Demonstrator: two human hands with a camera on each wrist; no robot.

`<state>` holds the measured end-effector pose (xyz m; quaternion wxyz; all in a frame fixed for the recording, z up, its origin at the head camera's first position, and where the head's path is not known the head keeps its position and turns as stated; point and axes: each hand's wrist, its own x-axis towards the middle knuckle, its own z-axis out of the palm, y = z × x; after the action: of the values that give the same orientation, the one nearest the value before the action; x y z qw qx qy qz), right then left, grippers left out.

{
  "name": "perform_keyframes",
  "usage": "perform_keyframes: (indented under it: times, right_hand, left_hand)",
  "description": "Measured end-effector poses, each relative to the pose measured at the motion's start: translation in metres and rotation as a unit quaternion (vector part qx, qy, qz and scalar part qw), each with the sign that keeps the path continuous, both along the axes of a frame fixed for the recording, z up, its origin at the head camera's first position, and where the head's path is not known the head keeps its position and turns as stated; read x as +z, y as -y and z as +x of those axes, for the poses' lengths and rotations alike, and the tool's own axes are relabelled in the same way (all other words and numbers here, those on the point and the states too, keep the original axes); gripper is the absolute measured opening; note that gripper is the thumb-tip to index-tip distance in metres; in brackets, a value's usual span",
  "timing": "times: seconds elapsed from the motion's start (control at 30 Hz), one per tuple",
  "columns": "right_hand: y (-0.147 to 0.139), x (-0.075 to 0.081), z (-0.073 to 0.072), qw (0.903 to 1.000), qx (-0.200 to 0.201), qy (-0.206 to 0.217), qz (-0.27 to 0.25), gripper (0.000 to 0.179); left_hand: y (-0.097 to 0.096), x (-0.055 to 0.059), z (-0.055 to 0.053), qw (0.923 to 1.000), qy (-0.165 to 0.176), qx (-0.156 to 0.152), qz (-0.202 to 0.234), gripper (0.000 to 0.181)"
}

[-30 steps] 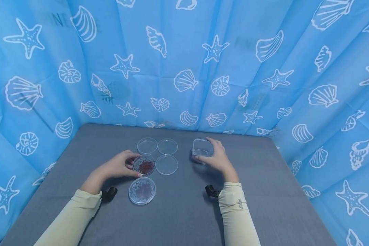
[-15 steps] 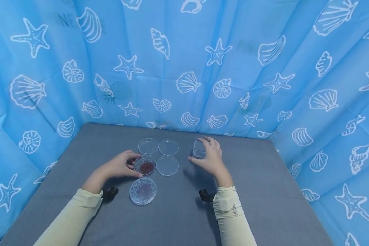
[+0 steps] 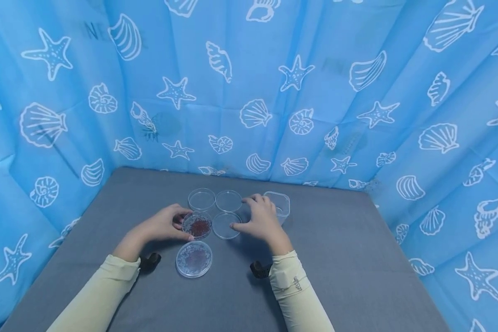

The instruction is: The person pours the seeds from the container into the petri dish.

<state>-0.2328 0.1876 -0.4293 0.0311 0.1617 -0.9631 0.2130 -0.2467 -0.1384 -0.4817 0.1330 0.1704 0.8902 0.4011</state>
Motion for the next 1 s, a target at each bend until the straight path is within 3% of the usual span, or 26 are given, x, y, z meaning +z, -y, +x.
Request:
perform_keyframes:
  times: [0.37, 0.8, 1.0]
  right_hand:
    - [0.02, -0.02, -0.005, 0.9945, 0.023, 0.015, 0.101, 0.095]
    - [0.021, -0.026, -0.004, 0.9948, 0.013, 0.083, 0.058, 0.102]
    - [0.019, -0.029, -0.006, 0.9947, 0.01, 0.089, 0.049, 0.102]
  left_hand:
    - [-0.001, -0.001, 0.001, 1.0, -0.001, 0.002, 0.002, 0.092]
    - [0.001, 0.0, 0.0, 1.0, 0.002, 0.003, 0.003, 0.092]
    - [0.0, 0.0, 0.0, 1.0, 0.002, 0.007, 0.003, 0.091]
